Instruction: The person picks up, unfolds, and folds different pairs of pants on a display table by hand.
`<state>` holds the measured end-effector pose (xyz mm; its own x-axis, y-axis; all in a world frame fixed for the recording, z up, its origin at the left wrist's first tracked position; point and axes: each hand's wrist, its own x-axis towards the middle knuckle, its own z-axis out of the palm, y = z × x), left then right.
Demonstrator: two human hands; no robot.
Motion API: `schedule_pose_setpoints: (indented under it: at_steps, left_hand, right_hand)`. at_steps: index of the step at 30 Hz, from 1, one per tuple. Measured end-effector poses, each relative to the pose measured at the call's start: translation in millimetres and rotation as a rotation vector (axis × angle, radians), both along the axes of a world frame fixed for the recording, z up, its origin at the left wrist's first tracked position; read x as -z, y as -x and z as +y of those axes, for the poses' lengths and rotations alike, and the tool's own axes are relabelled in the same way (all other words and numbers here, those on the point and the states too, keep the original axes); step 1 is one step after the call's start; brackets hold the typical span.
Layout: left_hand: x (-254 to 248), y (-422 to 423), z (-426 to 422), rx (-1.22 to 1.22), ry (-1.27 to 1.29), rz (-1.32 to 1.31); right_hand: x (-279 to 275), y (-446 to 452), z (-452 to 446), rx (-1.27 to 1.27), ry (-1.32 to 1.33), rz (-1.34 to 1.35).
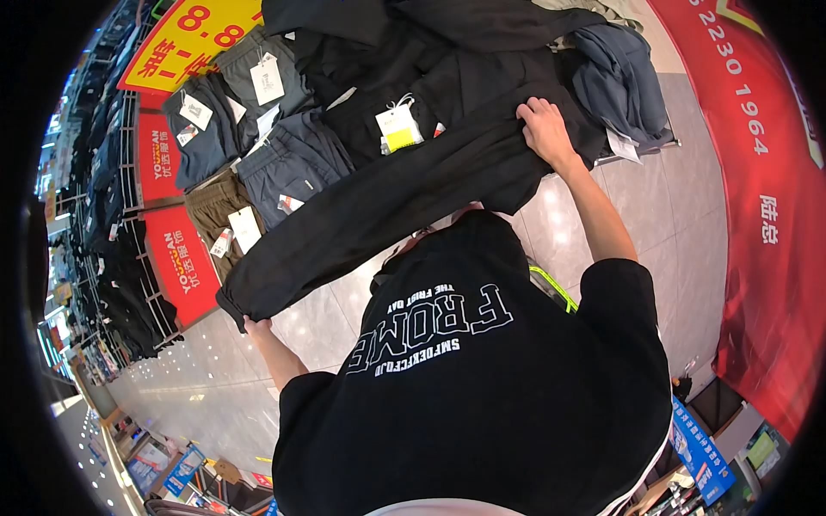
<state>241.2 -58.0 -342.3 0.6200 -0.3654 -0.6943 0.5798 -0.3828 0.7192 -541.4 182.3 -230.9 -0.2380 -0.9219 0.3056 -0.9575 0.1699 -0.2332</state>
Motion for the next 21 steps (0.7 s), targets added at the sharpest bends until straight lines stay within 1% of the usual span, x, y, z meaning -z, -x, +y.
schedule_pose_setpoints:
  at_steps: [2,4,5,7,8,11,12,13,16,18,21]
  left_hand:
    - [-2,5,2,-0.009,-0.021,-0.016]
    - [-1,4,2,-0.017,-0.042,-0.034]
    - [1,1,1,-0.026,-0.019,-0.041]
    - [3,2,-3,-0.030,0.002,-0.046]
    - [2,3,-3,-0.035,0.005,-0.023]
    - [-4,10,0,-0.048,0.018,0.009]
    - [-7,14,1,-0.050,0.028,0.019]
    - [-4,10,-1,-0.052,0.027,0.016]
    - [3,3,-2,-0.042,0.043,0.054]
    - [3,3,-4,-0.008,0.065,0.013]
    - [8,-4,-5,-0.004,0.102,0.040]
  right_hand:
    - [-14,-6,2,0.005,-0.003,-0.003]
    - [-30,-10,5,0.012,0.151,-0.006]
    - [-31,-12,10,0.019,0.150,-0.007]
    - [-33,-11,21,-0.019,0.108,-0.041]
    - [-25,-9,31,-0.028,0.020,-0.041]
    - [-16,-24,47,-0.091,0.014,-0.096]
    - [-16,-29,52,-0.077,-0.057,-0.121]
    - [-19,-33,53,-0.079,-0.059,-0.123]
    - [-25,-38,53,-0.098,-0.073,-0.094]
    - [-22,-35,53,-0.101,-0.170,-0.018]
    - [-29,-36,51,-0.138,-0.177,0.002]
